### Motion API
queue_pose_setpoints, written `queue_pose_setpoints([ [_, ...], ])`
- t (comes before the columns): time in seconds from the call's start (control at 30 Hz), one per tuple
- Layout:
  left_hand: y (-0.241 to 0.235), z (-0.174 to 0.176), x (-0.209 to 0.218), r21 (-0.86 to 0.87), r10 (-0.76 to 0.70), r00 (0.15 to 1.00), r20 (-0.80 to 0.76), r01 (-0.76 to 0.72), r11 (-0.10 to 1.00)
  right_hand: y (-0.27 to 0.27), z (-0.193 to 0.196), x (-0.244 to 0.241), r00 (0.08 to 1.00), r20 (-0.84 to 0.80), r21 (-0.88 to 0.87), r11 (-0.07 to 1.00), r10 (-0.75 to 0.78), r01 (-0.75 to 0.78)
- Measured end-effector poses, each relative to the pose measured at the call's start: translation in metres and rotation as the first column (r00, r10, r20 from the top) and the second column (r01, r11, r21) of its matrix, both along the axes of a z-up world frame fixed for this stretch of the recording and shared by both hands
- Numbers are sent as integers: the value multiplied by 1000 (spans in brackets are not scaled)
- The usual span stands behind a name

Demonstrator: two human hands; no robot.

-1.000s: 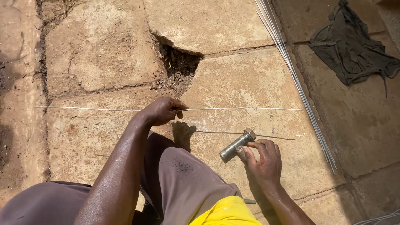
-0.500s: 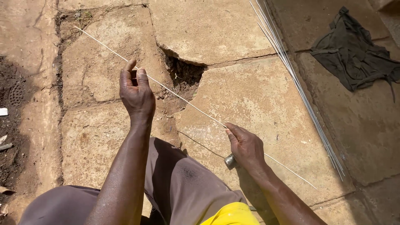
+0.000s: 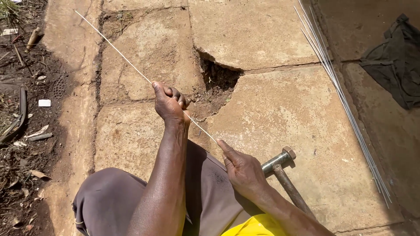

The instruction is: The person sits on a tiled floor and uses a hammer to repeatedly strike a long metal rod, straightening it. After finishing one rod, the person gathers several other rods and stands up.

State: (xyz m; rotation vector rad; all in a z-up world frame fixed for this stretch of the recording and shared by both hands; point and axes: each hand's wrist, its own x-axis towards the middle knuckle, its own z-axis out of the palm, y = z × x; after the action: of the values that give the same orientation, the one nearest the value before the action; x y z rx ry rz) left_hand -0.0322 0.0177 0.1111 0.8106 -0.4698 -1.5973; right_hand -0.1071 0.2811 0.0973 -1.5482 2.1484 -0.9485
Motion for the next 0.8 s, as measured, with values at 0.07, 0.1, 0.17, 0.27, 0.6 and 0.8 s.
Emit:
queue_pose_setpoints([
  [0.07, -3, 0, 0, 5, -7, 1000, -3, 7, 1000, -2, 5, 0, 1000, -5, 13, 1000, 2, -2],
  [0.1, -4, -1, 0, 12, -8, 1000, -5, 8, 1000, -2, 7, 0, 1000, -8, 27, 1000, 11, -11],
  [0.17, 1, -3, -2, -20, -54, 998, 10, 54, 998, -2, 16, 2, 1000, 13, 72, 997, 0, -1],
  [0.27, 13, -6, -9, -58, -143, 989, 22, 144, 988, -8, 25, 4, 998, 60, 88, 996, 5, -10],
  [0.6, 26, -8, -23, 55, -210, 973, 92, 206, 977, -17, 63, 1, 931, 364, 199, 976, 7, -85],
  [0.8, 27, -17, -23, 58, -149, 965, 216, 139, 989, -18, 46, 2, 894, 447, 199, 973, 16, -117],
])
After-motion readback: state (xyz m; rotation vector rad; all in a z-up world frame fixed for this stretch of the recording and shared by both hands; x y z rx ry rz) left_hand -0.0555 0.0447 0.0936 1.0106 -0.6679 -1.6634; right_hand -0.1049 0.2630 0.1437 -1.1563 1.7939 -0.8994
